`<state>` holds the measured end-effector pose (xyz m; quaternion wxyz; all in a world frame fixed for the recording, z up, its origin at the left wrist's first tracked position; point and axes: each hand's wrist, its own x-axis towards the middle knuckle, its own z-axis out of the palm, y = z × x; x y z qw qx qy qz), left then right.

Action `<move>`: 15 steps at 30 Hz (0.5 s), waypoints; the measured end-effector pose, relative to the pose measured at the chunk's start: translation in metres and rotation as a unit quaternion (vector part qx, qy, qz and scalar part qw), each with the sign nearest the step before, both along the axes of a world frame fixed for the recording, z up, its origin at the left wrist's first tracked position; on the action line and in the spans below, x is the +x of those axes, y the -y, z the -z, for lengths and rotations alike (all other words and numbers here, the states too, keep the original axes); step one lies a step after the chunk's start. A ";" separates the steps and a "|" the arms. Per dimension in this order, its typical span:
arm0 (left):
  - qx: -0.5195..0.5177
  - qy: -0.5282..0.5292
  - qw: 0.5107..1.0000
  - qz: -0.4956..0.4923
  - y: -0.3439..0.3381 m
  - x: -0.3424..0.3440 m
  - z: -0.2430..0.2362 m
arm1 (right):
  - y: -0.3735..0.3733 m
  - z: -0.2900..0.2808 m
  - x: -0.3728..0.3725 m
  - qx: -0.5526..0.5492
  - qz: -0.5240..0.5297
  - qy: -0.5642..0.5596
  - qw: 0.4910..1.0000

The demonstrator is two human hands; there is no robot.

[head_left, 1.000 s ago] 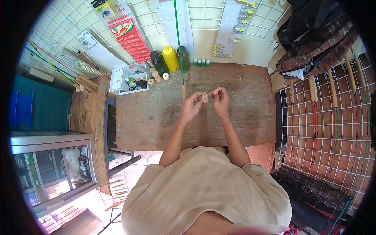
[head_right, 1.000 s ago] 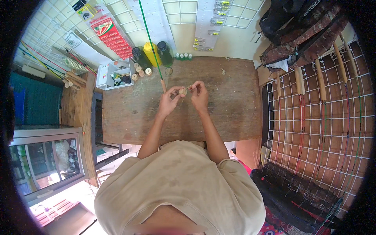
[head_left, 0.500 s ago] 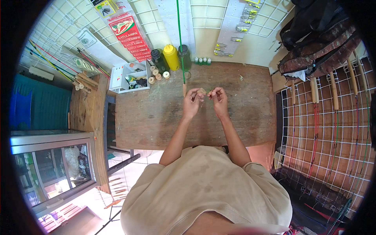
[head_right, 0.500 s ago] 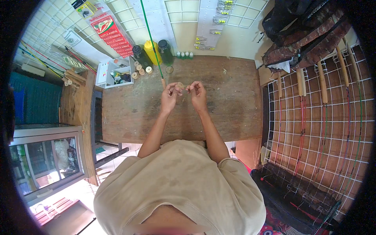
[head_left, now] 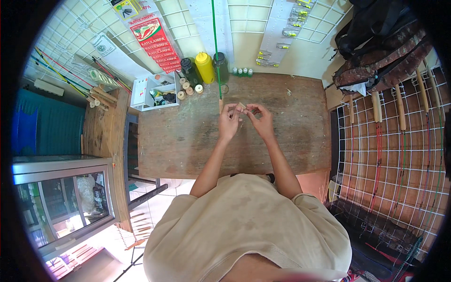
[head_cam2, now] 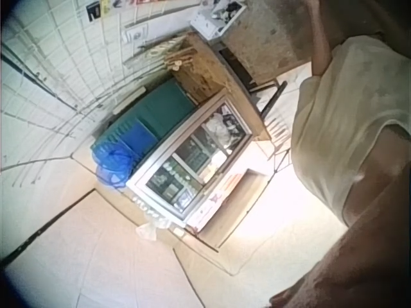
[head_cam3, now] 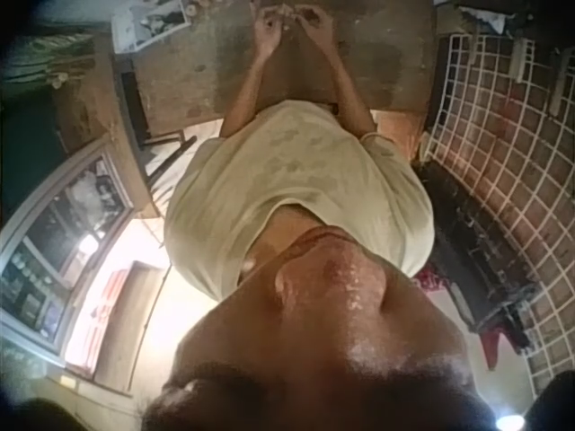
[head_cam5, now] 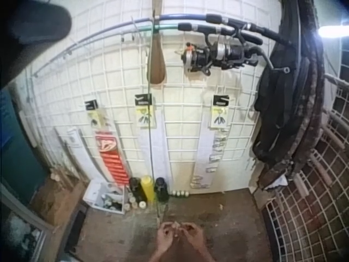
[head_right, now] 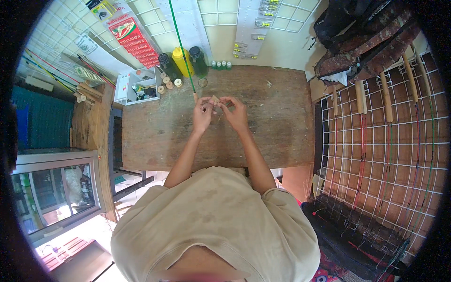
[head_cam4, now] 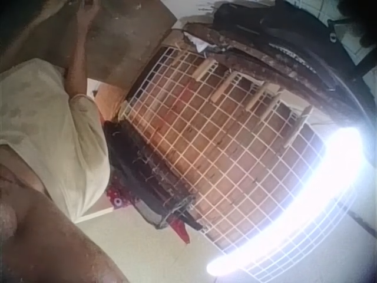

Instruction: Repair or prepare a fishing rod by threading a line and attaching a small terminal tackle component.

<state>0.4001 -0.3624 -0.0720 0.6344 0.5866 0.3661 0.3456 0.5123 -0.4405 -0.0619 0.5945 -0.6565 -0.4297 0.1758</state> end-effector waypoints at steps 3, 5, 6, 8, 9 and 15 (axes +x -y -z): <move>-0.015 -0.005 1.000 0.006 -0.001 -0.003 0.003 | -0.001 -0.002 -0.004 -0.004 0.007 -0.017 1.000; -0.008 0.006 1.000 0.002 0.000 -0.003 -0.001 | 0.000 -0.004 -0.005 0.000 0.012 -0.010 1.000; -0.009 0.006 1.000 0.002 0.000 -0.003 -0.002 | 0.000 -0.004 -0.004 0.003 0.012 0.012 1.000; -0.014 0.007 1.000 -0.001 0.000 -0.003 -0.006 | 0.001 -0.003 -0.002 0.006 0.011 0.034 0.999; -0.014 0.007 1.000 -0.001 0.000 -0.003 -0.007 | 0.001 -0.003 0.001 0.008 0.013 0.097 0.995; 0.002 0.022 1.000 0.002 -0.001 -0.004 -0.002 | 0.003 -0.008 0.003 -0.002 0.034 0.132 0.991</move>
